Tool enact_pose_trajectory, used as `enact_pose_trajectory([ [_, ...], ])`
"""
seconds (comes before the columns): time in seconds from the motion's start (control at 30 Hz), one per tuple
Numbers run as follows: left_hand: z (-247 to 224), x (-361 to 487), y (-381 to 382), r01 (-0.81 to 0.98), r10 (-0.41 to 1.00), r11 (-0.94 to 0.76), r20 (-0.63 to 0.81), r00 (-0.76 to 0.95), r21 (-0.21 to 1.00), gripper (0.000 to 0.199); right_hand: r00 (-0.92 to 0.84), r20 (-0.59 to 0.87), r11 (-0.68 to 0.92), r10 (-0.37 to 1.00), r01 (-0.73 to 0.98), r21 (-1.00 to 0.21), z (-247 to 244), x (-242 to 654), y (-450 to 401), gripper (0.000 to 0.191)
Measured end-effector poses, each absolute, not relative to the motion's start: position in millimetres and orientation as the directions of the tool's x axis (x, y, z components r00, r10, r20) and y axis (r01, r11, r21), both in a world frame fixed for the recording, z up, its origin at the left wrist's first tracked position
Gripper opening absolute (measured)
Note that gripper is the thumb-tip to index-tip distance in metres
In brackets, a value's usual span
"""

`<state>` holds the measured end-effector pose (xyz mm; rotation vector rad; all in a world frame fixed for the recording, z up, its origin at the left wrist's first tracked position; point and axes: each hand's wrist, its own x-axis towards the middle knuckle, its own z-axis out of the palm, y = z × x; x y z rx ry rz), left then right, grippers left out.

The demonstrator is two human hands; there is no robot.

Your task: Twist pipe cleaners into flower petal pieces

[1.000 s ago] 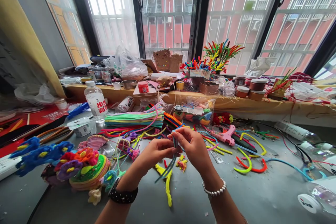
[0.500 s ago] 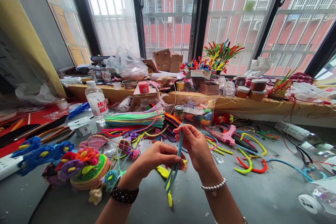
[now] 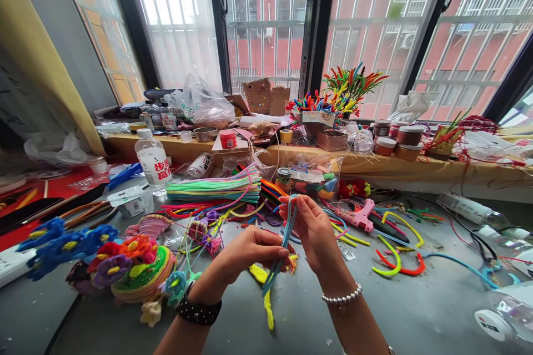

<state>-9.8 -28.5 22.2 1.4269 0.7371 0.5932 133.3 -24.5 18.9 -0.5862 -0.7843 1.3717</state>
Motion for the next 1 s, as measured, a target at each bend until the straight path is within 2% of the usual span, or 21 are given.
enact_pose_trajectory([
  [0.17, 21.4, -7.2, -28.5, 0.039, 0.807, 0.096, -0.101, 0.582, 0.995, 0.029, -0.112, 0.119, 0.012, 0.987, -0.679, -0.734, 18.6, 132.7, -26.5, 0.017],
  [0.27, 20.3, -7.1, -28.4, 0.013, 0.8, 0.114, -0.1, 0.592, 0.993, 0.027, -0.11, 0.051, -0.039, 0.993, -0.687, -0.725, 16.0, 130.5, -26.2, 0.015],
  [0.47, 21.0, -7.4, -28.6, 0.034, 0.755, 0.086, -0.087, 0.65, 0.996, 0.024, -0.002, 0.019, 0.01, 1.0, -0.764, -0.645, 17.2, 128.0, -25.7, 0.01],
  [1.0, 17.7, -8.6, -28.9, 0.063, 0.69, 0.129, -0.135, 0.711, 0.99, 0.03, -0.028, 0.054, 0.011, 0.998, -0.794, -0.608, 20.8, 126.9, -27.2, 0.012],
])
